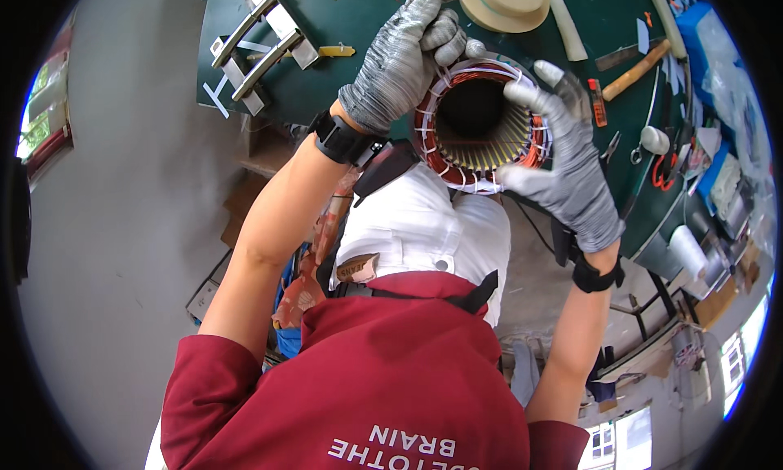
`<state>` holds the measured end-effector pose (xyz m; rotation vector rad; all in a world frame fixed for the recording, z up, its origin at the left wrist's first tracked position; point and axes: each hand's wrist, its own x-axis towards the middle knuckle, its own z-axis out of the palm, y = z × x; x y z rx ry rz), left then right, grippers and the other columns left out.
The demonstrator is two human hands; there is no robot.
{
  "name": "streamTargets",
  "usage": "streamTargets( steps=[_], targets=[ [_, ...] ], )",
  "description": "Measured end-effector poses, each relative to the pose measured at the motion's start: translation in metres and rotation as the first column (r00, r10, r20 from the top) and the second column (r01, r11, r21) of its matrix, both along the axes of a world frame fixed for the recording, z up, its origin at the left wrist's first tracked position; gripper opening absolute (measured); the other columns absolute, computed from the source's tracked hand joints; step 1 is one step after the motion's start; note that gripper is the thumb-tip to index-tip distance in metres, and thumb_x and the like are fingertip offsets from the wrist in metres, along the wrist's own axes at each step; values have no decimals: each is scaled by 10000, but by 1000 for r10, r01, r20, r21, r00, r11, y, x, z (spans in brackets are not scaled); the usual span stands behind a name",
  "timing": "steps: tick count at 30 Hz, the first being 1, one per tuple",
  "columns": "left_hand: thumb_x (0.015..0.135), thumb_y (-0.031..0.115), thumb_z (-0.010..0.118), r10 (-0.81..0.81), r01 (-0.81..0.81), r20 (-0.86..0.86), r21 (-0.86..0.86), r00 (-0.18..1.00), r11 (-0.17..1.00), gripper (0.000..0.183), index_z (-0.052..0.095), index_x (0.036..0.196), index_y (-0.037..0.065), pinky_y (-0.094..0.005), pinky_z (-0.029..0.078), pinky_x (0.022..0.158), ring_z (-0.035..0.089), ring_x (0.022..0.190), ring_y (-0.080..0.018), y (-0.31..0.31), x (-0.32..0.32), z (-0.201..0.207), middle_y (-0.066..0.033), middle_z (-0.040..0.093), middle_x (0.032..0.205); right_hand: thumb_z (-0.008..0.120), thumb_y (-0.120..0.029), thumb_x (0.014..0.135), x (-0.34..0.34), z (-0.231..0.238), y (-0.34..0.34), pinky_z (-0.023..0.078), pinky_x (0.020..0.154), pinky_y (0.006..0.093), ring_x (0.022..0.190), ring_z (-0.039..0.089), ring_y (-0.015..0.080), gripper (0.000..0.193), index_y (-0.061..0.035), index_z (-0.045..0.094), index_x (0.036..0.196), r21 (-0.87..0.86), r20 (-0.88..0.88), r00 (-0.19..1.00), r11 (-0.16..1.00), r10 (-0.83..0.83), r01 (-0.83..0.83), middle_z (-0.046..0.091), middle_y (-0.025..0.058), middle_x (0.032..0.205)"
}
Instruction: Assembling a motor stator by inserting insulation and shaping the coils with a mallet.
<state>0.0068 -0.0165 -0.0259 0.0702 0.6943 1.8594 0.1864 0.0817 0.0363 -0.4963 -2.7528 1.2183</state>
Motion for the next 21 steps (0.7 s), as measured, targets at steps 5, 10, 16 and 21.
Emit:
streamTargets(
  steps=[5,10,16,21],
  targets=[
    [957,256,394,-21,21,-6,16,1000,1000,327,440,1142,-9,-330,484,705,334,517,-92,1,-4,9,31,291,593,554,-166,851,22,-40,-5,374,936,353,1018,512,228,129,-41,530,831,-346,38,920,859,-390,378,539,121,1136],
    [942,205,433,8,-9,-8,-21,1000,1000,303,473,1163,1,-303,434,702,266,502,-78,-33,-26,26,58,220,575,392,-324,953,65,-53,26,412,939,390,1034,539,278,356,-62,513,745,-981,192,672,-168,-715,102,576,194,1094],
    [944,151,417,184,-208,-234,-80,955,975,320,468,1206,-25,-262,377,767,220,499,-71,-56,-31,81,54,173,570,362,-331,955,193,-43,22,392,972,407,1102,504,289,378,-22,580,957,-983,113,462,-166,-879,-75,540,199,1173],
    [941,194,436,243,-198,-622,142,744,970,317,486,1201,19,-264,419,853,283,497,-47,-70,-40,145,65,282,565,375,-410,937,336,-107,-30,377,998,402,1157,470,268,453,-37,545,1129,-947,-28,403,-104,-915,-303,515,186,1216]
  ],
)
